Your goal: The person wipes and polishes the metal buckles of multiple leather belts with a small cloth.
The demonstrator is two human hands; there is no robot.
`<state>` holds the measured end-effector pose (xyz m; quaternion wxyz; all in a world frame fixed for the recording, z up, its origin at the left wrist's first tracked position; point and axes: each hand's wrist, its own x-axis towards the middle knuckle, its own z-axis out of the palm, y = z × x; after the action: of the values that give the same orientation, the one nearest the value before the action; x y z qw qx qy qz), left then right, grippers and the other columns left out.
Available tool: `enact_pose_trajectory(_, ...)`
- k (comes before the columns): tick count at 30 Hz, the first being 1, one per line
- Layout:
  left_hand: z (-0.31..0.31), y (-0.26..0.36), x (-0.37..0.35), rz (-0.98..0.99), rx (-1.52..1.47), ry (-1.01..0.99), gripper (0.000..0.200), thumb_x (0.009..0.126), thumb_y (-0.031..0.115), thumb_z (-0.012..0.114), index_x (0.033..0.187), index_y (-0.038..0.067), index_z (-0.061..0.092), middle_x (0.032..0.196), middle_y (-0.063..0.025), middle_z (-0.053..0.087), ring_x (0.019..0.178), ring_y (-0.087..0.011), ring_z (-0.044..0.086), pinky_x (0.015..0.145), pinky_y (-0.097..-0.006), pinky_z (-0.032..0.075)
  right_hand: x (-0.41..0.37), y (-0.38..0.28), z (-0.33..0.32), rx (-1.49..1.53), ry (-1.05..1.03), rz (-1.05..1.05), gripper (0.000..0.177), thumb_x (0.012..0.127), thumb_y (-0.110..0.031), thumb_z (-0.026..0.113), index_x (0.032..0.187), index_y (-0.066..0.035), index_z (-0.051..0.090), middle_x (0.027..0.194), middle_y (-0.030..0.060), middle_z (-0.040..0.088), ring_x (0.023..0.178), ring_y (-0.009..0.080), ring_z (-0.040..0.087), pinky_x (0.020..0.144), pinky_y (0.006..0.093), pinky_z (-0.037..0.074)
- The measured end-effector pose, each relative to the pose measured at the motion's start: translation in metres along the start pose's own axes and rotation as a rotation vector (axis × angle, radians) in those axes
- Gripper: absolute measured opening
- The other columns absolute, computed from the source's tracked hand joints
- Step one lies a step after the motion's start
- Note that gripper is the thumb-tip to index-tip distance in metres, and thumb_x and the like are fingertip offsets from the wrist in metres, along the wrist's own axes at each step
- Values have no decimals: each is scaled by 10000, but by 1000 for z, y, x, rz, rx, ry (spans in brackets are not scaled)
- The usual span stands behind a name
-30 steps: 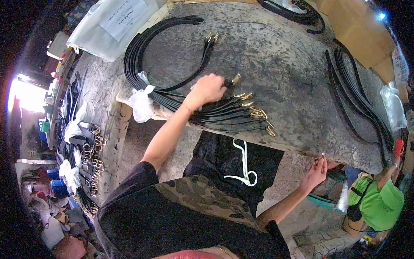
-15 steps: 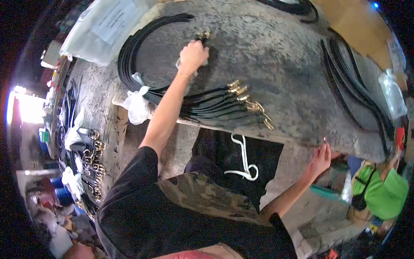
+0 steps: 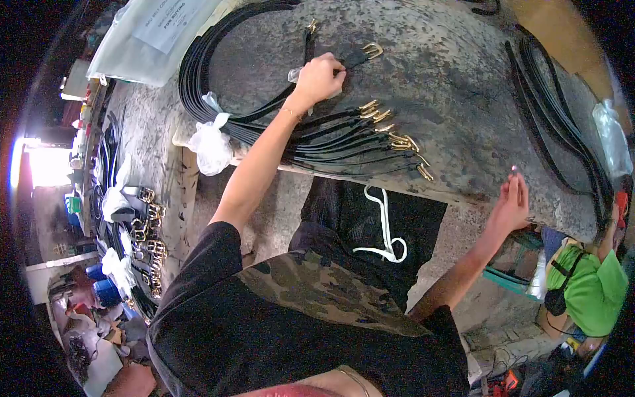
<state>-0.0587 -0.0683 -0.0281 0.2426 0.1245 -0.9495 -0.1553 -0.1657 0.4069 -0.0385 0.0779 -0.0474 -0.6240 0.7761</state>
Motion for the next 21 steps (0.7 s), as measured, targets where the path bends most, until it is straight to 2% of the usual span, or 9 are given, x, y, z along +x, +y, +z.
enact_pose_trajectory(1,2,-6,5,-10,2,1,158,788,190,682,841,61,757,883,-138,695,777,-384,685,756,-462,568,8,0,13,22,-67,-8,287,956,-80,654,1200,69,626,1041,86,674,881,123,608,787,260,498)
enact_pose_trajectory(4,7,-19,20,-208,-250,-48,359,797,210,713,1094,8,706,771,-154,726,837,-290,718,790,-392,554,33,-4,67,79,-251,-3,280,968,-63,628,1212,73,610,1036,92,664,892,135,612,795,275,499)
enact_pose_trajectory(9,14,-18,32,-344,-216,-80,457,788,240,734,1191,30,690,716,-119,713,745,-245,712,760,-375,543,35,-14,189,149,-580,51,250,936,-20,650,1148,109,623,993,130,665,799,133,575,752,278,482)
enact_pose_trajectory(11,7,-16,35,-331,-263,-205,494,788,252,737,1232,43,680,713,-114,713,735,-222,707,760,-359,543,46,1,231,157,-733,95,237,931,-5,650,1141,104,628,984,126,667,788,131,580,738,272,484)
enact_pose_trajectory(13,8,-19,39,-361,-318,-215,466,793,244,740,1217,56,697,709,-112,715,714,-209,700,759,-339,543,51,17,273,184,-862,124,246,929,-13,657,1145,102,630,992,131,674,785,132,588,737,272,494)
enact_pose_trajectory(15,10,-20,38,-362,-473,-166,357,809,207,734,1133,56,738,691,-106,711,701,-202,695,760,-326,545,47,30,315,198,-890,206,252,931,-28,662,1146,100,634,998,135,678,781,134,593,737,274,501)
enact_pose_trajectory(16,18,-17,36,-383,-510,-60,245,820,167,722,1035,58,766,731,-116,710,689,-212,691,723,-326,546,44,38,333,238,-917,244,259,931,-34,663,1151,100,635,993,136,680,775,132,593,729,270,504)
enact_pose_trajectory(20,26,-17,28,-348,-341,142,156,812,150,712,901,27,748,874,-133,709,721,-261,689,686,-351,538,28,77,385,281,-1078,316,202,926,-21,653,1101,79,658,925,96,669,731,113,573,673,251,482)
enact_pose_trajectory(21,23,-17,27,-377,-335,148,156,812,150,712,901,27,748,874,-133,709,721,-261,689,686,-351,538,24,90,391,206,-1108,264,179,922,-17,650,1077,71,668,899,80,665,709,107,564,651,247,468)
